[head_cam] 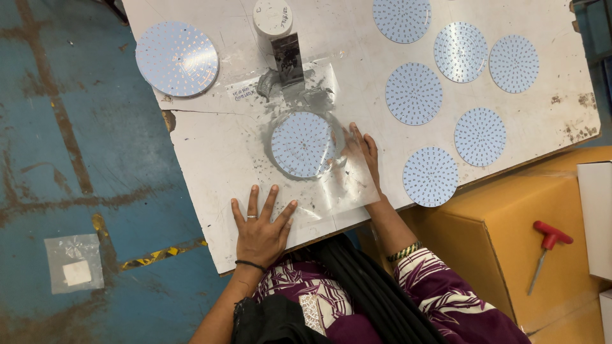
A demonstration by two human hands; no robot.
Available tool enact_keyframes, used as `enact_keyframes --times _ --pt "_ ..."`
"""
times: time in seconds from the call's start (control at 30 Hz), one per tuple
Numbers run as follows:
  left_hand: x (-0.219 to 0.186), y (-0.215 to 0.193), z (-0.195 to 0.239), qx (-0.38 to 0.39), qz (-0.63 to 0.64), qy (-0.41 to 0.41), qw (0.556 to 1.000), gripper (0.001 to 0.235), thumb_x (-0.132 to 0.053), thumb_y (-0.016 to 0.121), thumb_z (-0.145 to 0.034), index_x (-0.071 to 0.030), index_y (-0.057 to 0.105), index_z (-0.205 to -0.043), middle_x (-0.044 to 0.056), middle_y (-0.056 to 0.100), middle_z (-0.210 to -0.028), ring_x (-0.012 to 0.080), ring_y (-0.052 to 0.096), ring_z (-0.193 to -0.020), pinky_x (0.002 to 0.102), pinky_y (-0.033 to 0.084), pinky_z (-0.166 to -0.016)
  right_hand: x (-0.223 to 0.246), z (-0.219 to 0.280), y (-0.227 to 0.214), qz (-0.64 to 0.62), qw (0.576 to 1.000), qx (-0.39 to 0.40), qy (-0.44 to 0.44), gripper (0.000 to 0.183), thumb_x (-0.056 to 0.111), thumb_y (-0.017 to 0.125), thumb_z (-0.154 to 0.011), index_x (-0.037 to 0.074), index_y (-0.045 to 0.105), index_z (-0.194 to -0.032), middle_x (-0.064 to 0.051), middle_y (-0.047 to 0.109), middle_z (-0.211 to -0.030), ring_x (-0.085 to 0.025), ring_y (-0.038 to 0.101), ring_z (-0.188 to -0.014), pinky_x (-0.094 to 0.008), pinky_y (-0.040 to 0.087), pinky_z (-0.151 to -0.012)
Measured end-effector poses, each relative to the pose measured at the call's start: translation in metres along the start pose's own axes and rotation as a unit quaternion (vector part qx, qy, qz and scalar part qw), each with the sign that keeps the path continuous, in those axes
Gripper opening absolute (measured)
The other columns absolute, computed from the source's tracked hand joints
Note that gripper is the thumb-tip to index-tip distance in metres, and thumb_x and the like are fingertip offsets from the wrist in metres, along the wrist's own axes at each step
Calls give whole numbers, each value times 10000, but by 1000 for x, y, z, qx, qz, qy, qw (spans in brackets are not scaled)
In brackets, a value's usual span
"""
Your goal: The person spreads a grey paste onto circular discs using a metal spatula. They repeatedly scoop paste from a container and spread it evenly over each disc's surface, then place the treated discs aside on the table.
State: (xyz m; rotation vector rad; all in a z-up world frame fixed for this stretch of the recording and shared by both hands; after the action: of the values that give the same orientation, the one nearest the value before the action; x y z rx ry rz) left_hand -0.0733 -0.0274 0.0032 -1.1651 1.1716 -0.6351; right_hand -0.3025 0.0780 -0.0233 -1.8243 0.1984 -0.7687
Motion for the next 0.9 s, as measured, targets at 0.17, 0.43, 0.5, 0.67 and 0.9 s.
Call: enact_keyframes --times 0.17,0.43,0.5,0.67,0.9 --pt "0 -1 0 -2 0 2 1000 389 -369 616 -952 -381 657 -1338 71 441 -1590 404 235 -1529 775 92 -1159 -2 2 1 2 1000 -1 -1 374 369 687 -972 59 702 -1182 -143 524 -1574 -282 337 -1558 -477 234 -1239" --pt "-1 -2 -1 0 -2 2 1000 393 -370 617 -950 -381 654 -1341 75 449 -1580 405 242 -1524 773 92 -1161 -1 3 -2 -25 1000 -14 0 535 329 686 -970 -41 656 -1355 -143 552 -1532 -283 343 -1557 -489 247 -1227" --pt "-1 -2 -1 1 -4 1 1000 394 -372 616 -950 -382 650 -1343 76 449 -1580 405 245 -1522 770 93 -1163 -5 3 0 -28 999 -4 21 621 340 697 -958 -78 605 -1408 -129 565 -1502 -278 342 -1565 -491 251 -1236" --pt "-1 -3 -1 0 -3 1 1000 405 -372 614 -943 -386 645 -1346 73 446 -1581 407 247 -1519 767 94 -1159 -5 8 3 -11 999 -24 -27 360 285 653 -984 82 638 -1281 -148 526 -1568 -270 328 -1562 -506 252 -1238" --pt "-1 -1 0 -2 -7 0 1000 398 -377 606 -944 -391 644 -1340 67 438 -1586 401 241 -1521 768 96 -1158 -9 9 7 -6 999 -28 -32 419 254 619 -1006 83 631 -1388 -128 522 -1577 -251 318 -1572 -508 249 -1245"
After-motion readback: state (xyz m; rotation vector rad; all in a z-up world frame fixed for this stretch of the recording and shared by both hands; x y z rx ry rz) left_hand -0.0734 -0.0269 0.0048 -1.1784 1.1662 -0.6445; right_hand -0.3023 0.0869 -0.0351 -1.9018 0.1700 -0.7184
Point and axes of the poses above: each hand's wrist, its own z-axis away from the middle knuckle, its own y-axis out of the palm, x = y × z, the point moved 8 cm from there along -z, towards the middle knuckle
